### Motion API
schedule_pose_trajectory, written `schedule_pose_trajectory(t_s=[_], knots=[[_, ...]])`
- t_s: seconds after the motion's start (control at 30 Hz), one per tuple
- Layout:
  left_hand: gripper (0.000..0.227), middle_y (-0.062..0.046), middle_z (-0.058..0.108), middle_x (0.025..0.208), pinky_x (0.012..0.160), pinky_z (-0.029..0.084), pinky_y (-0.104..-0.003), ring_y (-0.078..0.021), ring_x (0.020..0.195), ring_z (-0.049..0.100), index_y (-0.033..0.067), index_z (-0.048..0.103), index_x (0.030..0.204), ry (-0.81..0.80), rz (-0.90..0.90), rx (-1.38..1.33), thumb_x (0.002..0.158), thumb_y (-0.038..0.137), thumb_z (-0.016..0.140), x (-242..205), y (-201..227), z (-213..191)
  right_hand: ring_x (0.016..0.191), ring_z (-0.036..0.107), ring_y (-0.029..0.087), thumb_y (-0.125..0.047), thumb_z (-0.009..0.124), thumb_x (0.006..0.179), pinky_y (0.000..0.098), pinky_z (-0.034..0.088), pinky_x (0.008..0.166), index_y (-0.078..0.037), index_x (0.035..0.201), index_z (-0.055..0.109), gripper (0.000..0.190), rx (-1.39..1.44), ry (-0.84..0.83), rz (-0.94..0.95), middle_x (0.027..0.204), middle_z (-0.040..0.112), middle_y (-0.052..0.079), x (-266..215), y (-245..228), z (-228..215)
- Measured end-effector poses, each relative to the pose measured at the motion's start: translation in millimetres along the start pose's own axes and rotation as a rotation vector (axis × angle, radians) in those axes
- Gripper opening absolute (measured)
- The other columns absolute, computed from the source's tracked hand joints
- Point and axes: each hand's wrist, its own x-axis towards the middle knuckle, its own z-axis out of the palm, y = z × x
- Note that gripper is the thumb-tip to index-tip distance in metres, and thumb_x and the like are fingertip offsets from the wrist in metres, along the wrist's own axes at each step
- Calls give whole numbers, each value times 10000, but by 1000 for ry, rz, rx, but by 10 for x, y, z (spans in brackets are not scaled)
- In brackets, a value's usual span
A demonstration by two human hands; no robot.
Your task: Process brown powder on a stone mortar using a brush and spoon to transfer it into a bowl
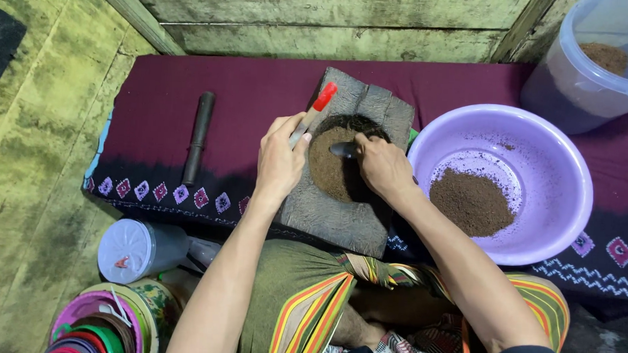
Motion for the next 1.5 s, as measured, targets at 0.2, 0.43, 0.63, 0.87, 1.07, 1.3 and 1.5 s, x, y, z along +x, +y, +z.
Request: schedule_pose_trajectory(t_s=[0.2,0.43,0.63,0.87,1.07,1.3,1.5], knots=[[344,-70,660,1246,973,546,-476,-317,1170,661,109,661,1317,66,-26,-7,976,98,618,-56,79,85,782,746,481,-143,479,946,586,601,663,-103,1012,713,247,-37,-77,-102,941,738,147,-321,-322,-546],[335,-86,651,1237,978,544,-545,-375,1170,636,158,669,1272,162,203,39,953,59,654,-191,217,-19,770,749,395,-149,446,973,517,604,628,-151,1086,653,235,-235,192,-10,937,675,101,-106,-79,-348],[351,-26,639,1266,987,512,-504,-302,1195,637,230,654,1279,189,265,166,958,88,644,-154,100,47,852,758,369,-83,427,954,495,617,658,-91,1147,643,290,-307,112,-44,1019,669,130,-335,-232,-483],[358,-43,619,1286,989,509,-509,-293,1209,628,218,641,1290,124,223,206,971,56,616,-210,195,-41,810,765,316,-61,411,963,462,628,621,-121,1129,684,325,-329,-59,-122,985,695,119,-645,-386,-734],[334,-49,598,1282,939,532,-553,-316,1187,628,193,629,1297,125,256,298,987,72,595,-181,96,59,779,744,347,-96,461,957,497,607,610,-102,1091,627,214,-240,170,25,1003,619,112,-365,-235,-532],[279,-48,590,1277,889,550,-617,-353,1159,629,158,608,1297,139,239,353,1022,142,569,-226,205,56,864,742,322,-110,546,953,454,637,639,-78,1044,685,169,-340,364,42,1087,564,100,-257,-282,-547],[277,-15,587,1272,910,548,-602,-345,1143,630,193,586,1311,167,217,372,1039,212,536,-200,92,137,885,696,269,-179,541,955,395,619,595,-146,1086,663,183,-391,364,-14,1016,522,52,-176,-48,-202]])
